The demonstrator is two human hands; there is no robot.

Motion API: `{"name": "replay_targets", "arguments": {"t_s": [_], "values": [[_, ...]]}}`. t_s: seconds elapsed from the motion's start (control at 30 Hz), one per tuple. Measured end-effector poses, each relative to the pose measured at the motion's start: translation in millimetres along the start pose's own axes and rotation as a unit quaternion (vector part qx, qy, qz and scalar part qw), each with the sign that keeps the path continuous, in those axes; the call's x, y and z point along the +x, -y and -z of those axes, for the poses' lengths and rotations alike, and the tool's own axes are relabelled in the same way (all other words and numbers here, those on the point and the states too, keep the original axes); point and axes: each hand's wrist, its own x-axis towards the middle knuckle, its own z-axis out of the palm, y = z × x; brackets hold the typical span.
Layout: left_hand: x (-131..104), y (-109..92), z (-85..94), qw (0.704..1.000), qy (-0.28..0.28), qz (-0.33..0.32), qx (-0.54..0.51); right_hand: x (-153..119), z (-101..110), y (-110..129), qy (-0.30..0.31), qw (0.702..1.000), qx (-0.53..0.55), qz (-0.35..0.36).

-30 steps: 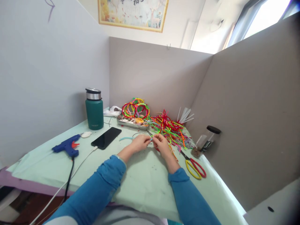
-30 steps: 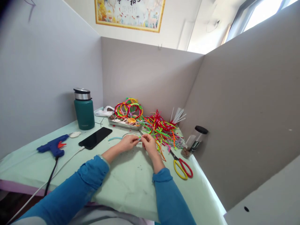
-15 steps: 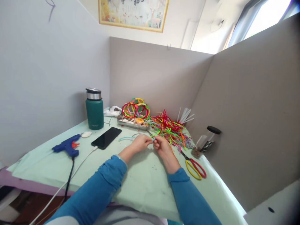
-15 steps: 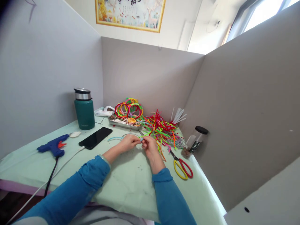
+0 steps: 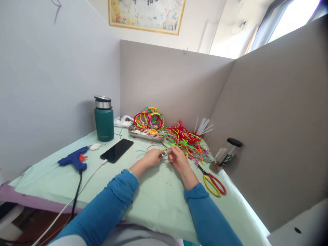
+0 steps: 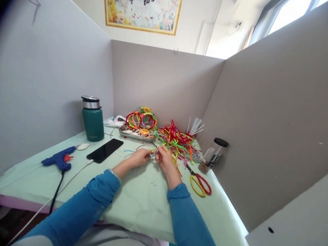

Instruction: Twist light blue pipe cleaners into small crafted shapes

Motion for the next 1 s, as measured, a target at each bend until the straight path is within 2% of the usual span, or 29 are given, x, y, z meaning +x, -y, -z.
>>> {"name": "replay_targets", "arguments": {"t_s": [0.13, 0.33, 0.53, 0.73, 1.0], "values": [[0, 1, 1.5, 1.0, 0.007, -0.005, 0.012, 0, 1, 0, 0.008, 1.0, -0.005, -0.021], [2, -2, 6.6, 0.997, -0.064, 0.028, 0.015, 4, 9, -6, -0.011, 0.999, -0.003, -0.032], [2, -6, 12.0, 0.997, -0.068, 0.045, -0.002, 6, 10, -10, -0.029, 0.999, 0.019, -0.03], [4, -4, 10.8, 0.993, -0.106, 0.047, -0.022, 6, 8, -11, -0.034, 0.999, 0.02, -0.01], [3, -9, 11.6, 0.991, -0.115, 0.04, -0.049, 5, 6, -13, -0.031, 0.999, -0.028, -0.012]]}}
